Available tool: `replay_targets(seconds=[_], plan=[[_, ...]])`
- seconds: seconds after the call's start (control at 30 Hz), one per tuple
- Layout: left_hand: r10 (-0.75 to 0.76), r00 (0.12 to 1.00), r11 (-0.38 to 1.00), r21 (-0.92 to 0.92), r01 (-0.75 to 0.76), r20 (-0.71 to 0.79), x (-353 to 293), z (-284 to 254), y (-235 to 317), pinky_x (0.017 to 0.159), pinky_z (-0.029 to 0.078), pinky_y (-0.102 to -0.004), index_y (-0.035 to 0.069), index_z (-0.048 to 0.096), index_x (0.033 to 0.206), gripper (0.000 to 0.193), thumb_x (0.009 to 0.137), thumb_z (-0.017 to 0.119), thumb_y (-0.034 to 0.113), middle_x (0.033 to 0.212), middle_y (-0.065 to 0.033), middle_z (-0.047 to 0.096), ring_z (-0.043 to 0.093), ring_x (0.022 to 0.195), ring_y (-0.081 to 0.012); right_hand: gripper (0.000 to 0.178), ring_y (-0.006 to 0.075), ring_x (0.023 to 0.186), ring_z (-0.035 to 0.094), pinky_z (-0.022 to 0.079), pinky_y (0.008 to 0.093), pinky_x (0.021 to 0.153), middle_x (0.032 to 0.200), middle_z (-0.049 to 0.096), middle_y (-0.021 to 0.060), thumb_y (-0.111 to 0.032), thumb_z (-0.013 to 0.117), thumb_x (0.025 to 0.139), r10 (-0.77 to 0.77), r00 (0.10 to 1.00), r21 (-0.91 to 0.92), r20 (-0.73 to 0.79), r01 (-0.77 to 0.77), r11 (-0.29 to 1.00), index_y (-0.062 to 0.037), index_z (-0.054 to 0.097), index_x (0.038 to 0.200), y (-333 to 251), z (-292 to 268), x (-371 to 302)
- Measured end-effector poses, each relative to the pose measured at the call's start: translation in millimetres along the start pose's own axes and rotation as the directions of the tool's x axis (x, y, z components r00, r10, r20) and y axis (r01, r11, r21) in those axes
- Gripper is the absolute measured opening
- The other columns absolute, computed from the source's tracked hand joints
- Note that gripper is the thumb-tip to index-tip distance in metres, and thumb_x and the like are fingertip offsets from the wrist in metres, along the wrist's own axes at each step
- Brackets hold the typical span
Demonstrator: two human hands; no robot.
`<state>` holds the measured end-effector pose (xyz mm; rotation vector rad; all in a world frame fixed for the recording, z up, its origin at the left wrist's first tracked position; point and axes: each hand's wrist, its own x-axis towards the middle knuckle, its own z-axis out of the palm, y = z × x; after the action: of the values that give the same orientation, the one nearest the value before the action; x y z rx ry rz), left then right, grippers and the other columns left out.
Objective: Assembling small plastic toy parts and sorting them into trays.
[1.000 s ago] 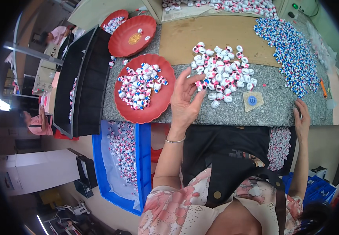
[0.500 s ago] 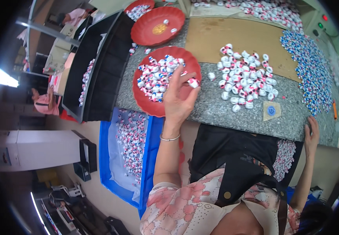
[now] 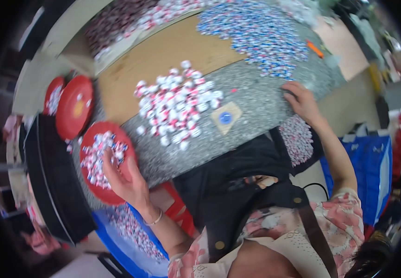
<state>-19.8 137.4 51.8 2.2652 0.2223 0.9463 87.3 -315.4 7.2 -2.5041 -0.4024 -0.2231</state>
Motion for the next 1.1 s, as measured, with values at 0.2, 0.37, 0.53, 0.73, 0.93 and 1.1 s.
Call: replay_targets(seconds=[0.2,0.37,0.53,0.73,0.93,1.1], plan=[[0.047,0.977,0.971,-0.239,0.005,0.209,-22.2,38.8,15.9,0.085,0.049,-0.0281,-0.004,0.058,0.118,0.031,0.087,0.057,-0.007,0.114,-0.0130,0.058,0.057,0.102,-0.0179,0.013,0.0316,0.088,0.062,0.050,0.0377,0.077,0.094,0.063,0.0136,-0.006,0.063,0.084,-0.105,0.988,-0.061,-0.114,0.099,0.993,-0.0020,0.065,0.096,-5.2,7.9,21.3],[0.005,0.988,0.977,-0.214,0.028,0.153,-16.9,41.7,23.0,0.078,0.049,-0.0300,-0.004,0.066,0.099,0.020,0.080,0.062,-0.008,0.094,-0.0137,0.065,0.062,0.085,-0.0224,0.020,0.0338,0.090,0.061,0.050,0.0416,0.076,0.100,0.060,0.0159,0.000,0.057,0.082,-0.295,0.944,-0.192,0.146,0.319,0.928,-0.0001,0.062,0.101,5.2,27.0,68.6],[0.033,0.982,0.985,-0.174,-0.001,0.185,-24.2,31.0,22.8,0.073,0.051,-0.0311,-0.002,0.065,0.091,0.012,0.080,0.065,-0.006,0.090,-0.0135,0.066,0.064,0.080,-0.0233,0.021,0.0358,0.087,0.060,0.049,0.0426,0.074,0.100,0.058,0.0164,-0.001,0.056,0.083,-0.376,0.903,-0.294,0.210,0.425,0.856,0.0000,0.058,0.104,5.3,20.0,75.3],[0.128,0.917,0.991,-0.006,-0.136,0.379,-44.8,57.3,41.2,0.067,0.050,-0.0339,0.002,0.063,0.096,0.022,0.075,0.071,0.000,0.091,-0.0116,0.061,0.062,0.078,-0.0250,0.024,0.0348,0.095,0.061,0.050,0.0407,0.079,0.108,0.059,0.0169,0.003,0.060,0.080,-0.466,0.879,-0.239,0.102,0.477,0.846,0.0006,0.060,0.104,-32.0,23.2,34.7],[0.077,0.901,0.996,0.009,-0.089,0.426,-53.0,68.4,24.6,0.068,0.051,-0.0349,0.004,0.059,0.105,0.027,0.080,0.067,0.000,0.097,-0.0104,0.059,0.062,0.080,-0.0245,0.016,0.0329,0.090,0.063,0.051,0.0377,0.075,0.100,0.064,0.0155,0.005,0.063,0.079,-0.267,0.955,-0.021,0.131,0.272,0.962,0.0016,0.064,0.095,-49.4,21.8,9.4],[-0.133,0.721,0.468,-0.599,0.650,0.680,-50.1,59.0,26.9,0.076,0.048,-0.0286,0.000,0.058,0.113,0.028,0.085,0.058,-0.007,0.111,-0.0041,0.051,0.055,0.094,-0.0112,0.016,0.0322,0.085,0.063,0.051,0.0381,0.071,0.092,0.064,0.0140,0.000,0.065,0.080,-0.168,0.965,-0.044,0.200,0.180,0.983,-0.0010,0.065,0.096,-46.1,8.2,15.8]])
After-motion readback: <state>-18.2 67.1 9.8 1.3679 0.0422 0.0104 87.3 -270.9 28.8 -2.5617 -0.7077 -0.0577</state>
